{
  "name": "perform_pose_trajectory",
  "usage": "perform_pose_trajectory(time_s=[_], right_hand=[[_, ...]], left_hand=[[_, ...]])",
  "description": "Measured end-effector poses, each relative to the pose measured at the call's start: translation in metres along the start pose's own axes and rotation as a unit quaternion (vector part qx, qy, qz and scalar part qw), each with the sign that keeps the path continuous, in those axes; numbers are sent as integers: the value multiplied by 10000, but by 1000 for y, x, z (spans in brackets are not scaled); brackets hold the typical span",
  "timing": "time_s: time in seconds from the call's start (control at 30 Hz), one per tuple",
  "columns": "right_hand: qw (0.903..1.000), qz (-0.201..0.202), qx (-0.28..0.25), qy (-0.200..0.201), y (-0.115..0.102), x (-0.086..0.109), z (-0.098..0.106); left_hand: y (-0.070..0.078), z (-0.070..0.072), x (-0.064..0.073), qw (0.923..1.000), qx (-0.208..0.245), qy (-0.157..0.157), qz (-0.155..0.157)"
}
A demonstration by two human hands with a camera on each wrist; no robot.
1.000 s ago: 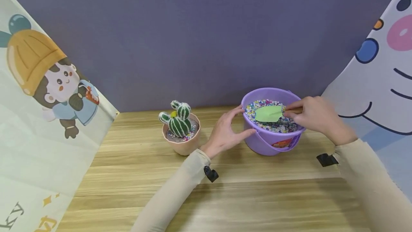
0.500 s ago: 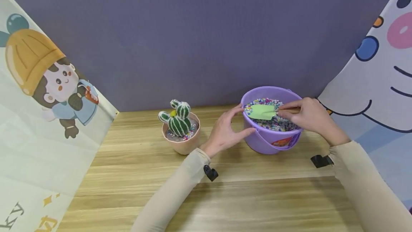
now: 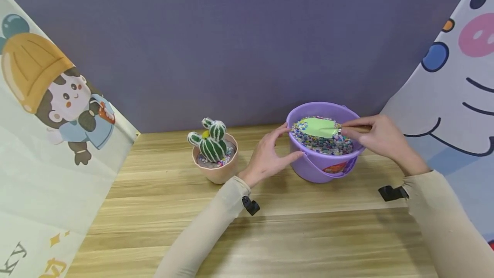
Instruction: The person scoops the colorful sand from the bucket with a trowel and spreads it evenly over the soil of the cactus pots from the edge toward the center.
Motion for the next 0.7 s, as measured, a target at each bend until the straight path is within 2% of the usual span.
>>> perform_pose_trajectory(time_s=[0.27,0.7], right_hand=[[9999,-51,-15,136,4,3,3],[9998,-152,16,110,1,7,5]], left_hand=[[2,1,1,10000,15,30,8],[4,2,3,10000,60,2,21]])
Point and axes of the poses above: each hand's wrist, its own x-axis away from the middle knuckle, its own z-axis out of the back of the hand, y = z × x, the point moved 6 cm from there along -x, towards the middle knuckle, and after that the axes turned 7 degrees about x, right-handed, at the moved point
